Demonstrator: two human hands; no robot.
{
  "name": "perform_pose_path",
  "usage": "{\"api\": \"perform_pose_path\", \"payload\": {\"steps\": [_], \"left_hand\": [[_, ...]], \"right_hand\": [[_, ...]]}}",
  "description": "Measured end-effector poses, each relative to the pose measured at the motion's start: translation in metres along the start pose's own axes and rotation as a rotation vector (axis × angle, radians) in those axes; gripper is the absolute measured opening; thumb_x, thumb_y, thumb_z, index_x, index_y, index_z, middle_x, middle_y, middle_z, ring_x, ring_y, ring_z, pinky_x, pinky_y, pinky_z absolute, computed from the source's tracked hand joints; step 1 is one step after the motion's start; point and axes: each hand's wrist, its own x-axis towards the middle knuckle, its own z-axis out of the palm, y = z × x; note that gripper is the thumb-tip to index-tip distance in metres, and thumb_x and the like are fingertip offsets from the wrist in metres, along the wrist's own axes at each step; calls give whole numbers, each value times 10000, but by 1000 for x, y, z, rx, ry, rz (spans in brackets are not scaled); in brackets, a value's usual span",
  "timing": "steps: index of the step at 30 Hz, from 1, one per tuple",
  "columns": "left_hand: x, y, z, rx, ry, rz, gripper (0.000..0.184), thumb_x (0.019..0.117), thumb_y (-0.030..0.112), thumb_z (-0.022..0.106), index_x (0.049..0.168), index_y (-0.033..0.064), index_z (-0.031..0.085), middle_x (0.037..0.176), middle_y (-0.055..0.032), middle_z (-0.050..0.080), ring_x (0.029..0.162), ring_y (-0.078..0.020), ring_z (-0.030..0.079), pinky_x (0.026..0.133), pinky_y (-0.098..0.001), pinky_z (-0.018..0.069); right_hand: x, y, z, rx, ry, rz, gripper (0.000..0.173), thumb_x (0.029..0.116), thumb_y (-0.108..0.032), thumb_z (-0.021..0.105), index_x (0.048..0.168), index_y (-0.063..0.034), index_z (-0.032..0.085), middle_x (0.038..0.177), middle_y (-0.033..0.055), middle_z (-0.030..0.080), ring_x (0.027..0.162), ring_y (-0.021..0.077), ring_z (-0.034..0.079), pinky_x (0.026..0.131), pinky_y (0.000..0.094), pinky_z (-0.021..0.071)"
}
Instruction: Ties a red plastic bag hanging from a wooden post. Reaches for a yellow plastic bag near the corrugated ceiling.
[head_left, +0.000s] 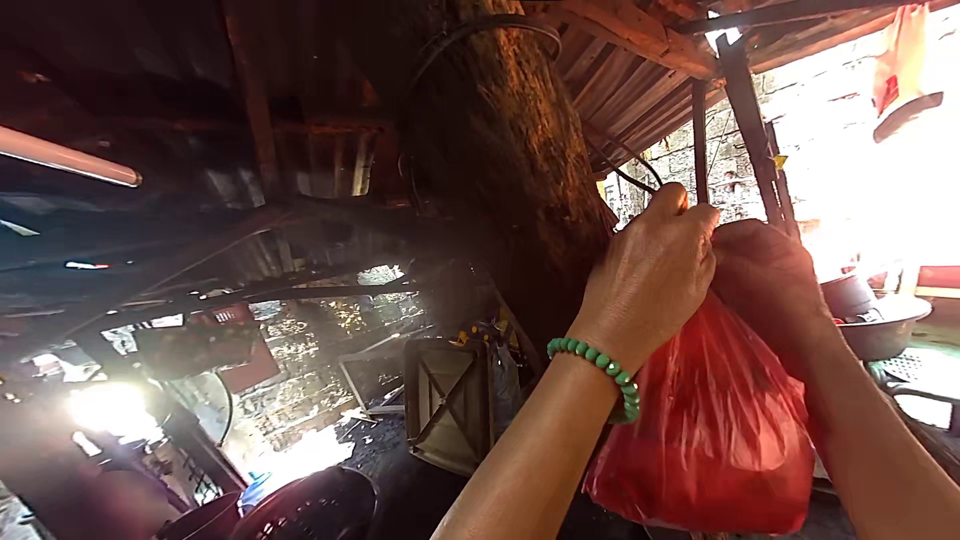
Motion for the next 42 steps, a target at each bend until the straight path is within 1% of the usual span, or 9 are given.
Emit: {"api": "perform_pose_path", "payload": {"steps": [3,14,19,25,29,33,38,40,42], "left_hand": [[5,24,-21,-93,-103,-98,87,960,47,635,951,1,708,890,-101,606,732,-162,609,649,-281,519],[4,24,-20,-50,-74,-96,64,956,35,626,960,-15,666,910,-124,576,814,-211,601,705,-295,515],[6,31,-22,32,-166,-193,50,939,52,641,931,2,644,950,-123,566,866,-242,596,686,-325,508],[7,34,-25,6,-223,-248,117,854,122,712,880,29,647,904,-101,569,816,-229,598,640,-352,499],[4,28,-20,-44,-105,-169,194,908,99,673,1086,25,657,834,-102,622,730,-218,629,624,-363,527],[2,26,-18,27,-84,-136,91,956,63,636,978,23,714,808,-109,658,719,-213,653,649,-346,544],[1,26,-19,-25,-69,-130,130,999,27,581,1086,19,678,815,-97,663,707,-206,654,647,-362,550],[1,26,-21,-65,-61,-125,178,996,13,586,1163,35,643,818,-80,671,719,-197,658,652,-364,552],[0,26,-21,-98,-23,-116,223,992,7,591,1211,30,623,859,-72,671,762,-179,661,688,-341,557]], "right_hand": [[0,-4,11,7,-4,35,236,975,41,571,1036,-156,686,901,-142,718,795,-65,666,755,123,567],[12,1,5,-209,66,-161,226,901,51,631,986,-158,623,865,-181,682,761,-83,639,718,109,548],[11,-16,1,-281,39,-182,204,932,40,610,1068,-113,611,937,-107,693,795,-37,648,730,133,552],[9,-15,2,-179,92,-176,220,905,63,628,1037,-113,617,903,-79,710,778,13,684,737,177,593],[12,-16,2,-157,78,-220,244,882,56,653,1008,-152,634,891,-124,724,777,-11,683,734,165,591],[11,-20,8,-134,109,-193,231,893,56,636,998,-150,630,879,-124,709,761,-17,671,709,160,584],[13,-11,1,13,75,-179,211,926,12,650,1074,-138,632,904,-84,732,778,40,703,747,215,614],[13,-6,-4,66,28,-157,165,997,-78,596,1138,-155,635,911,-72,762,798,59,734,791,244,625],[15,-2,-6,73,39,-119,163,1009,-81,561,1129,-145,651,927,-56,761,772,67,731,747,254,631]]}}
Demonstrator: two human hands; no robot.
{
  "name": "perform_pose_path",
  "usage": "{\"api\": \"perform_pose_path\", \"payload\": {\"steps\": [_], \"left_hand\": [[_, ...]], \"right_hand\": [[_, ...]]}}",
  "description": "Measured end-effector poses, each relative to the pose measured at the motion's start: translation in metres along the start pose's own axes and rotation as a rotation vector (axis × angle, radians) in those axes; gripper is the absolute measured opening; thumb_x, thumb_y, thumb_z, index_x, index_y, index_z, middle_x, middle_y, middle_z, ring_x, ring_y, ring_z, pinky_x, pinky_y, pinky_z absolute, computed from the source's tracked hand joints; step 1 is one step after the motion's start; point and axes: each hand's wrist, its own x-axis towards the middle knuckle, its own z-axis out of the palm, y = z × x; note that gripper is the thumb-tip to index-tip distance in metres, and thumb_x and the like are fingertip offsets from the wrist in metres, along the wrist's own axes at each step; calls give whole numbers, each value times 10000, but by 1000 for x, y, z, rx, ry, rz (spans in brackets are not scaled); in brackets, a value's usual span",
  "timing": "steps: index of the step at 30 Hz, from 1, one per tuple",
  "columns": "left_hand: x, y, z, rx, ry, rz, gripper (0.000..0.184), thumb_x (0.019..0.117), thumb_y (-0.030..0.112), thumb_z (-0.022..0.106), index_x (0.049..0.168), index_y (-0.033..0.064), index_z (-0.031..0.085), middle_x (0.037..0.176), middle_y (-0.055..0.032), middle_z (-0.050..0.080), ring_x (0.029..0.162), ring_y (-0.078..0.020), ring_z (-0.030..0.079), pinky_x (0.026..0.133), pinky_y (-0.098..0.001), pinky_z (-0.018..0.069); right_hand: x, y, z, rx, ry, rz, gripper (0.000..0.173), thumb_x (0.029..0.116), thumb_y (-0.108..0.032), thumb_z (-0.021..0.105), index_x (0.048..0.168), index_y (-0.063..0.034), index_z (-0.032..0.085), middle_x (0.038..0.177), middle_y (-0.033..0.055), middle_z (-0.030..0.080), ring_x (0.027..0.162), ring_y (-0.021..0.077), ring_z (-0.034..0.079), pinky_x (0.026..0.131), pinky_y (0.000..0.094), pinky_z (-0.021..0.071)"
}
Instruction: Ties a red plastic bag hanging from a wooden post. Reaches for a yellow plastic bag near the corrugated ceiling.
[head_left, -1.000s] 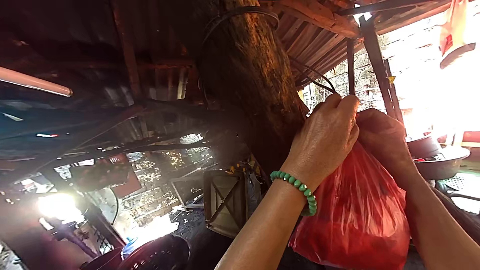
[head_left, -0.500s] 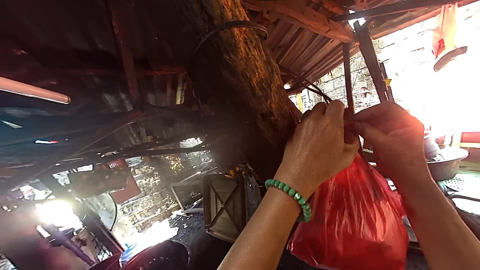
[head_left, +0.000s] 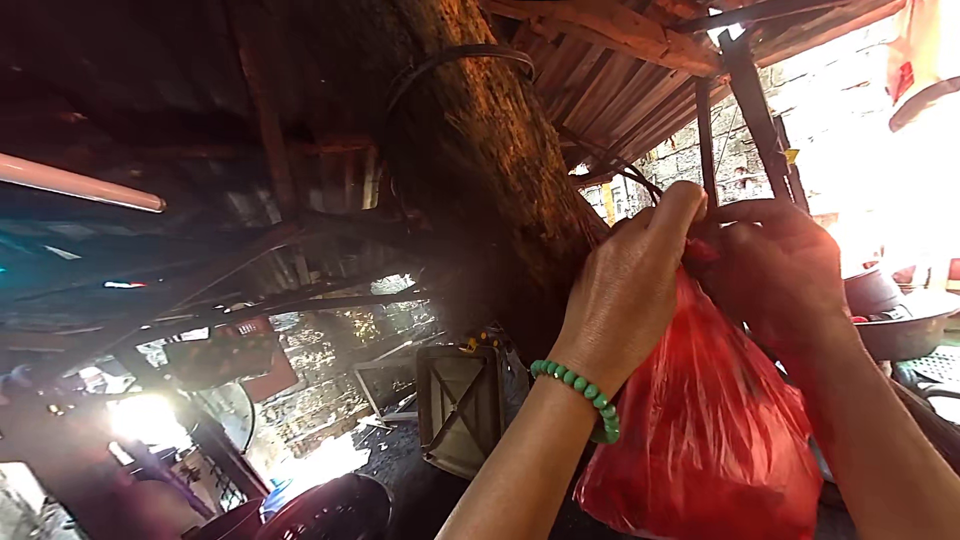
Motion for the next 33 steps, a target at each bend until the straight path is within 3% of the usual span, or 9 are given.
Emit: {"api": "perform_pose_path", "payload": {"steps": [2,4,8,13,19,22,27,30,33], "left_hand": [[0,0,1,-18,59,16,213,984,-1,597,1196,15,602,890,-72,669,790,-148,658,720,-297,556],[0,0,2,-23,99,30,188,982,-6,596,1170,3,597,919,-83,660,817,-138,649,746,-273,548],[-1,-1,4,17,113,45,155,984,-6,592,1133,0,634,960,-109,673,875,-179,661,796,-295,543],[1,-1,3,31,34,32,177,979,-13,588,1153,1,615,913,-99,647,814,-172,647,741,-298,550],[3,0,2,63,-57,-24,248,929,-25,629,1173,-1,592,817,-65,632,724,-168,628,663,-306,540],[4,2,0,85,-119,-41,290,918,-19,647,1200,12,583,845,-67,635,765,-189,639,685,-332,547],[7,15,2,214,-228,-204,312,880,98,713,1179,80,627,977,-112,621,862,-256,638,657,-399,525],[7,18,3,221,-227,-226,271,876,198,713,1112,77,653,949,-109,618,854,-262,636,638,-408,504],[6,19,6,248,-200,-235,206,906,184,683,1080,76,660,949,-106,624,855,-259,642,630,-397,502]], "right_hand": [[0,2,2,-73,-20,42,202,962,-12,582,1096,-118,690,981,-69,735,779,31,696,738,223,613],[4,2,8,-105,-21,68,272,882,64,589,1007,-119,747,937,-104,745,799,-11,690,744,188,600],[1,-6,12,-117,-88,64,232,928,53,584,978,-127,721,901,-104,716,788,-31,666,722,144,573],[1,3,5,-10,-106,66,175,945,-28,628,989,-175,713,908,-106,721,770,-16,674,724,159,582],[9,1,-5,-132,-196,78,229,876,3,643,1011,-169,709,874,-121,727,748,-18,681,710,163,592],[10,-5,-6,-210,-207,53,238,858,41,629,1002,-139,688,850,-127,709,735,-31,665,692,155,582],[7,4,-2,-193,-103,-32,234,853,67,613,989,-117,661,903,-103,713,750,-24,660,699,164,578],[2,4,0,-195,-66,3,215,867,38,613,1002,-127,637,885,-111,701,737,-31,653,691,157,574],[-1,0,1,-222,-74,34,197,900,23,599,1027,-125,625,879,-121,698,749,-41,655,704,143,570]]}}
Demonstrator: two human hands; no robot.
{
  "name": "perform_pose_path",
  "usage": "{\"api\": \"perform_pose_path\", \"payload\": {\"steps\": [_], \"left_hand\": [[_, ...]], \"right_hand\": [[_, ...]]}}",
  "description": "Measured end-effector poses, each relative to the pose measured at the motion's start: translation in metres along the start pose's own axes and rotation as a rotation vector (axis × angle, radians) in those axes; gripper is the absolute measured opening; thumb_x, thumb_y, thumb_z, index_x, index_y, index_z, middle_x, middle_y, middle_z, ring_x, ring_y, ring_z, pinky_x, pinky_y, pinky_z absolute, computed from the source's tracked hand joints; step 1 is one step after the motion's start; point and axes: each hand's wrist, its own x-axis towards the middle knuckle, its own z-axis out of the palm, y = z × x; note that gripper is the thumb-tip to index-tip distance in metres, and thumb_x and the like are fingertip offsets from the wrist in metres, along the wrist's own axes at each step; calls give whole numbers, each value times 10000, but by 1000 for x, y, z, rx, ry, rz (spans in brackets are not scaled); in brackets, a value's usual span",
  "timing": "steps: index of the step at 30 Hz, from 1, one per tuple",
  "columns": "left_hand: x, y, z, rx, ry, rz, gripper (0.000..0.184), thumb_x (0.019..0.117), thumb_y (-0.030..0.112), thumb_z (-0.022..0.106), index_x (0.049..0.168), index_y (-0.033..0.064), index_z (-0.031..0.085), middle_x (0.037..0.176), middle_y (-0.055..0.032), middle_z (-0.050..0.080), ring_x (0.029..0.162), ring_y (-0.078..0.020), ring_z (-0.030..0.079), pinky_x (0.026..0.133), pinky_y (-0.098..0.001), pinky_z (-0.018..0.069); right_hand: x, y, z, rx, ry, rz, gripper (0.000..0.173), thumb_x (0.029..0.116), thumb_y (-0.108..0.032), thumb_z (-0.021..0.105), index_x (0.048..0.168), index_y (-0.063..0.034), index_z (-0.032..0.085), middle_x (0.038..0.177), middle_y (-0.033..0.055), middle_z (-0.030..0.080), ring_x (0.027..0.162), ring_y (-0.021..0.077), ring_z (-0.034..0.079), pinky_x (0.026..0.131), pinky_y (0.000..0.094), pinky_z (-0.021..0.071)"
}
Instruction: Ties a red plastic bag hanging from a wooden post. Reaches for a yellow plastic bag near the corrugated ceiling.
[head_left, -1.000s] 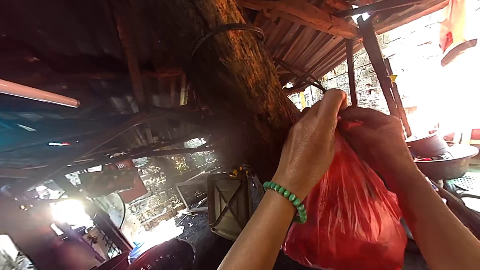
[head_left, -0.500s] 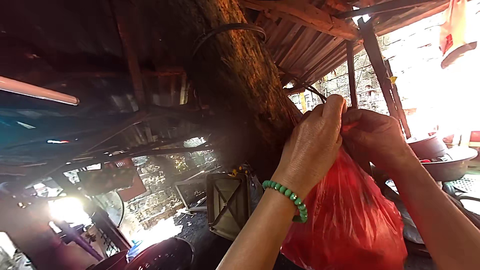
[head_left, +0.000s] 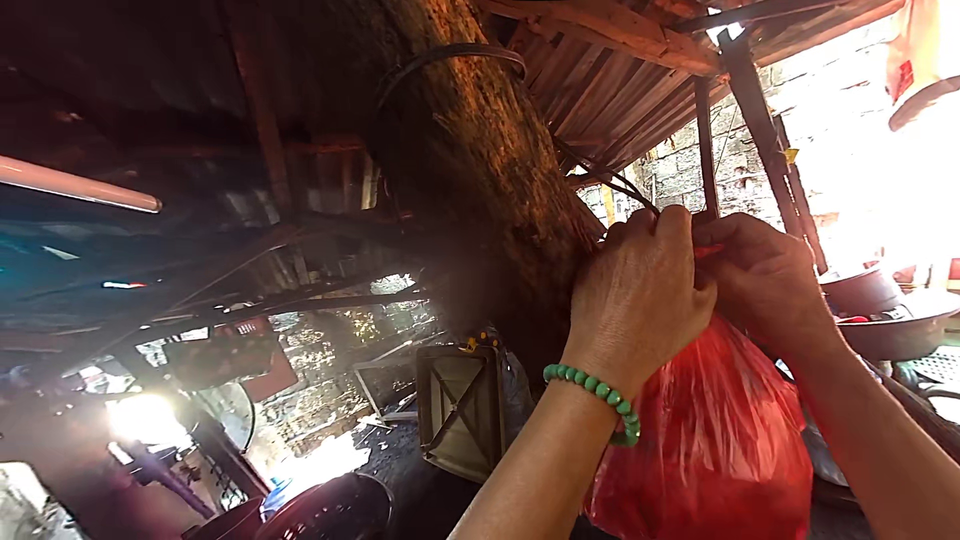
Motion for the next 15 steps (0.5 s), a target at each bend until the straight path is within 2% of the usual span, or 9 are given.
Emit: {"api": "perform_pose_path", "payload": {"steps": [2,4,7,9,12,15], "left_hand": [[1,2,2,36,13,-26,167,913,163,678,1053,76,656,957,-109,628,866,-262,647,627,-394,504],[2,4,5,70,16,-56,154,901,146,690,1030,72,649,947,-109,626,878,-266,648,634,-390,509],[3,6,7,121,29,-68,169,899,140,711,1038,59,662,949,-122,640,899,-281,657,654,-390,527],[3,5,9,137,46,-48,159,907,150,708,1033,62,666,948,-125,630,897,-291,652,642,-386,522],[3,4,6,128,31,-33,157,920,158,703,1053,78,681,990,-133,625,911,-299,647,646,-387,522],[5,2,3,104,-11,-26,154,920,163,712,1053,89,689,987,-128,610,903,-285,640,662,-390,523]], "right_hand": [[-1,-2,-2,-47,-17,4,176,908,3,610,1035,-117,631,884,-114,708,756,-36,665,709,145,575],[-2,-3,-5,-212,-29,-57,154,895,-25,643,1038,-84,643,922,-78,707,770,-32,665,717,139,574],[-1,-5,-6,-615,-44,-333,127,856,-9,667,973,38,671,927,112,680,802,67,656,766,174,547],[1,-6,-5,-723,-31,-442,119,841,-6,679,947,47,666,913,160,677,804,132,660,763,212,542],[2,-7,-4,-662,-34,-458,129,854,13,671,972,64,663,1001,175,694,897,126,687,839,211,556],[3,0,-4,-428,-26,-263,166,859,-7,635,1023,13,649,1002,49,698,854,-2,659,790,152,555]]}}
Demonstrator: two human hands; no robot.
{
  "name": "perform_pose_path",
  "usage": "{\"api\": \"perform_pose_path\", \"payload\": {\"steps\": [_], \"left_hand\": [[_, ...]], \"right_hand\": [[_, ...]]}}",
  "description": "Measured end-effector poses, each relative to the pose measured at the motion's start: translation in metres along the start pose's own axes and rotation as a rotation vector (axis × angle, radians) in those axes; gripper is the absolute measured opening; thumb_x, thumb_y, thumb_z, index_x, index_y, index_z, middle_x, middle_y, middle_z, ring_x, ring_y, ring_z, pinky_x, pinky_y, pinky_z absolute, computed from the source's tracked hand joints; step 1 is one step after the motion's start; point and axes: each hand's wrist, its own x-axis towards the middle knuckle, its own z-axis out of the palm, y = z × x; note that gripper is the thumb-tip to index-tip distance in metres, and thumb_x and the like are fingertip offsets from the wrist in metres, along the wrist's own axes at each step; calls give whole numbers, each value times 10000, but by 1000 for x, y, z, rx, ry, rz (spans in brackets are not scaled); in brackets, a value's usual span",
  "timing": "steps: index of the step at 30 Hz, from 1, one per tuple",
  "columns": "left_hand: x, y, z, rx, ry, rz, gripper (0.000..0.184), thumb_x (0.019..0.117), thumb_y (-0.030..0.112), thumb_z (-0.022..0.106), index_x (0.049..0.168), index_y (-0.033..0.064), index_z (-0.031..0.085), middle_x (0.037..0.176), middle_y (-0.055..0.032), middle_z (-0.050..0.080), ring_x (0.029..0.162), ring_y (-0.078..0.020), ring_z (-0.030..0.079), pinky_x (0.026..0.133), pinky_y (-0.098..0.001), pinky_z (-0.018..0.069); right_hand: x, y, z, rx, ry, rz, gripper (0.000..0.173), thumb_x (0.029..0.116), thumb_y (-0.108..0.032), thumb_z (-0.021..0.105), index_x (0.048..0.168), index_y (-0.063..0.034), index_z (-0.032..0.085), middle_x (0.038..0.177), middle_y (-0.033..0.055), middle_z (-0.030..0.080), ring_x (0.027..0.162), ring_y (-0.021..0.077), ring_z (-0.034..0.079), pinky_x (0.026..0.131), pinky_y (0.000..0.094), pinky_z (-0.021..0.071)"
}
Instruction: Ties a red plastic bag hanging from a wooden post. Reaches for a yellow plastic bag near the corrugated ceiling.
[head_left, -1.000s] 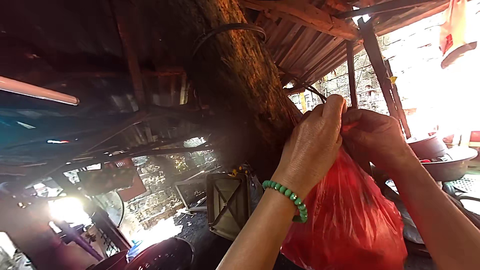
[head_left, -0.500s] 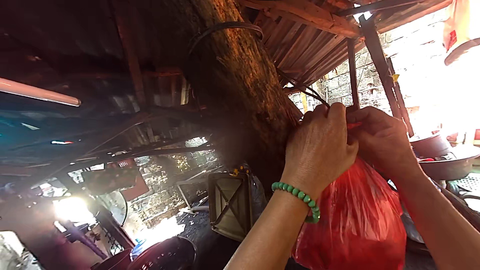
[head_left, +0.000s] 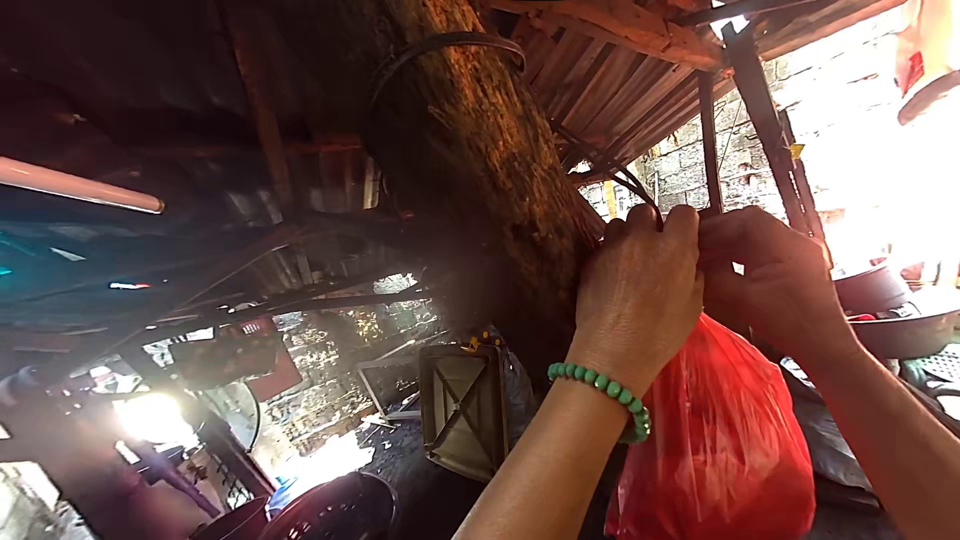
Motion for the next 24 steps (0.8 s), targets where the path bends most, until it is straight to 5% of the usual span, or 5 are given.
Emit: {"api": "perform_pose_path", "payload": {"steps": [3,9,16,24], "left_hand": [[-1,-4,0,-26,8,40,104,920,125,689,1010,72,693,915,-117,619,845,-261,641,656,-384,516],[-2,-6,0,-59,19,38,75,936,102,646,978,68,698,864,-96,647,810,-235,651,659,-382,515],[-6,-2,-11,-75,-29,42,158,985,72,555,1095,6,648,861,-136,667,794,-241,663,652,-382,501],[-2,-10,3,-83,75,85,99,972,109,612,1028,64,681,774,-74,650,722,-218,652,613,-376,509]], "right_hand": [[5,5,-3,306,-46,197,252,827,17,614,1027,-121,545,937,-101,674,757,-47,631,665,136,545],[3,21,-4,681,-168,294,249,849,-4,551,998,-193,616,918,-83,703,606,-23,579,517,136,480],[-8,33,7,856,-85,343,183,892,-92,681,1057,-172,683,978,-36,716,780,57,683,708,237,604],[-15,26,11,692,28,274,249,873,44,659,999,-166,706,923,-97,744,772,-5,690,725,183,598]]}}
